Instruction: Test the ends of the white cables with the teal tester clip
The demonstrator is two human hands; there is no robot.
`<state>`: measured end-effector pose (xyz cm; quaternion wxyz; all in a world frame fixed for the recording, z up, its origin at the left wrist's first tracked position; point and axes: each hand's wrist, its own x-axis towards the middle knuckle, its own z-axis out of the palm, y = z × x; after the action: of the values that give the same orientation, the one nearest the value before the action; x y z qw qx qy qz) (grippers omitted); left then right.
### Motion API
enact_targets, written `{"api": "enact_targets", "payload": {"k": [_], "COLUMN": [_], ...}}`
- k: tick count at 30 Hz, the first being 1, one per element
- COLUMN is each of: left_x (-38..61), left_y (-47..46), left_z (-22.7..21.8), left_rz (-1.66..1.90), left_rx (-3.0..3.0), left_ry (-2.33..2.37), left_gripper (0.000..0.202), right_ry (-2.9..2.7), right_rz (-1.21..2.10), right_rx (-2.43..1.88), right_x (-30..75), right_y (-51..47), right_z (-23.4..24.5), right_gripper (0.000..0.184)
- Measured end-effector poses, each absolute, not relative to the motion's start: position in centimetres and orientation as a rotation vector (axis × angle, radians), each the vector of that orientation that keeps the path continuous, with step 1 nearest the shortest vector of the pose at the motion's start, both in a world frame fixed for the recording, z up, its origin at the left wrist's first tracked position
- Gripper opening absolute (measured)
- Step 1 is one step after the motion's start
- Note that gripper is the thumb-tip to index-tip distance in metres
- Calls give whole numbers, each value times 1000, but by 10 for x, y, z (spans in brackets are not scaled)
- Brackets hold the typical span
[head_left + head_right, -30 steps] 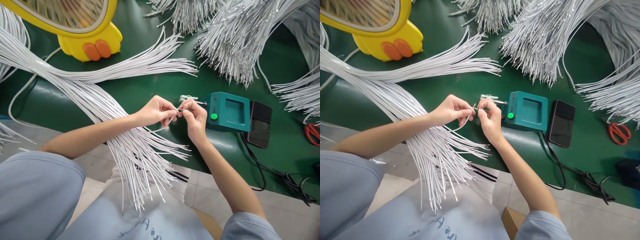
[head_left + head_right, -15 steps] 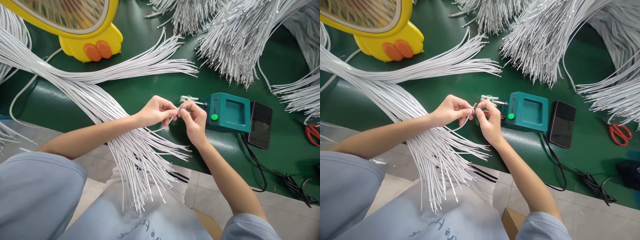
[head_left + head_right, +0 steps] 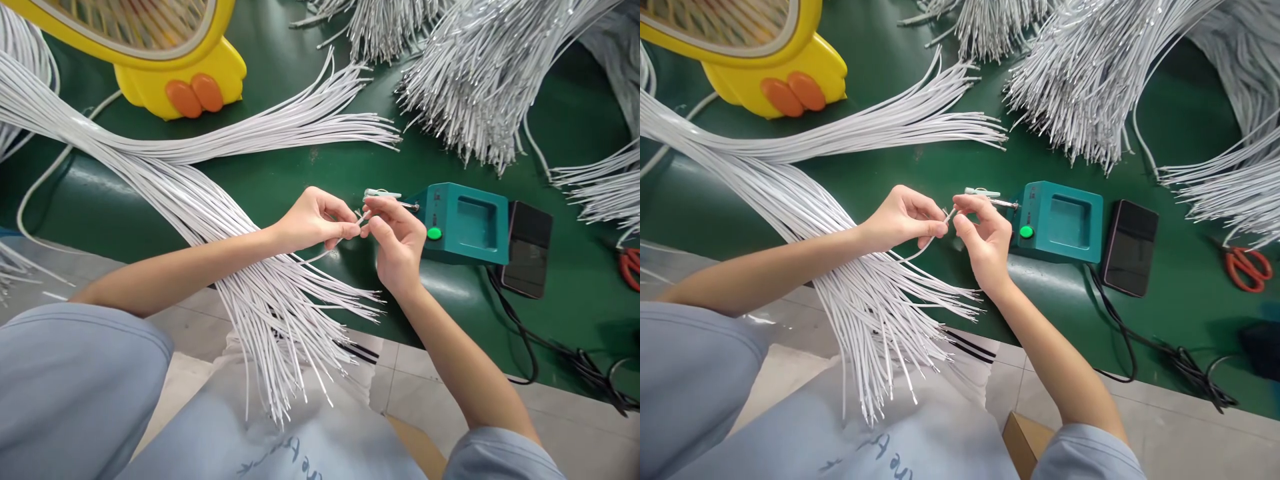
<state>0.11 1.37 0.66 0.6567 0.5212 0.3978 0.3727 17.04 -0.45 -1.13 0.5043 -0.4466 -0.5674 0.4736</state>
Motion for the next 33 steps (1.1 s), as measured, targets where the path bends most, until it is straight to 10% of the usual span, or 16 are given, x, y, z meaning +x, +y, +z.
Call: {"api": "enact_targets", "payload": {"k": [33], "left_x": [3], "left_y": [12], "left_z": [5], "left_rz": [882], "left_rx": [1166], "left_ry": [924], "left_gripper": [10], "right_ry": [-1310], "right_rz": [1170], "right_rx": [-1151], "right_x": [169], "right_y": [0], "right_z": [-12], "right_gripper": [18]}}
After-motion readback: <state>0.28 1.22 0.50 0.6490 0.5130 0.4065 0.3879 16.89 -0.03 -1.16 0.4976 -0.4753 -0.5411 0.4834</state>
